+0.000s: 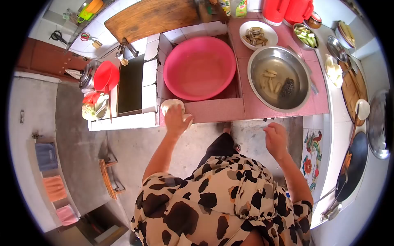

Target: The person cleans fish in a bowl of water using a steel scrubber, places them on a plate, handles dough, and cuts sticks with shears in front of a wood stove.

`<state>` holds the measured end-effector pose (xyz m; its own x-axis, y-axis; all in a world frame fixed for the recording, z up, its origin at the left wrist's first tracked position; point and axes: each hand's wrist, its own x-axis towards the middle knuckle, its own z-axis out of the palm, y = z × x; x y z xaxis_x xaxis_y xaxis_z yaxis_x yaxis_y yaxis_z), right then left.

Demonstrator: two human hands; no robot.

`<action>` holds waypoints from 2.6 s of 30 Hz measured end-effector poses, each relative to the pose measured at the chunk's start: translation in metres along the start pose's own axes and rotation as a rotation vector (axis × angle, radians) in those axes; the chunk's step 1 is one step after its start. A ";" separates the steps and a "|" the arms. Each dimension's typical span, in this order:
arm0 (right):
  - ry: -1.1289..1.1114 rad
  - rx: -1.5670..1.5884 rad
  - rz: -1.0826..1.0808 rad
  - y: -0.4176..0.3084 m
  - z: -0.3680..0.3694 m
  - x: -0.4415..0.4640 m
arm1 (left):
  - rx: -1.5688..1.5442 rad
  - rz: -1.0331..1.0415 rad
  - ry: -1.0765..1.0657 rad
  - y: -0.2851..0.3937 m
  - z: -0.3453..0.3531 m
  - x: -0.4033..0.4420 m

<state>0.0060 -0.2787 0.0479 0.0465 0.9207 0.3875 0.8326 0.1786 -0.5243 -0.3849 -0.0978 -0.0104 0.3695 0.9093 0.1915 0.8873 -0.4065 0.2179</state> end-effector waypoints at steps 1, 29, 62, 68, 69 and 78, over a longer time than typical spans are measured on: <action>-0.012 -0.004 -0.025 -0.003 0.002 -0.002 | 0.135 -0.034 0.001 0.011 -0.021 -0.008; 1.319 1.518 0.843 -0.133 -0.097 -0.090 | -1.046 1.351 -0.856 0.330 -0.089 -0.001; 0.943 0.587 1.368 -0.014 -0.232 -0.342 | -0.496 1.218 -0.363 0.728 0.117 0.131; 0.707 0.314 1.526 0.039 -0.241 -0.348 | -0.339 1.128 -0.077 0.811 0.244 0.132; 0.651 0.245 1.564 0.044 -0.247 -0.345 | -0.375 1.113 -0.092 0.823 0.242 0.122; 0.676 0.258 1.586 0.052 -0.221 -0.349 | -0.642 1.644 -0.414 0.844 0.192 0.032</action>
<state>0.1551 -0.6671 0.0529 0.9193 -0.0402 -0.3915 -0.3434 -0.5682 -0.7478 0.4284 -0.3947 -0.0038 0.7903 -0.4913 0.3662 -0.6095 -0.6919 0.3871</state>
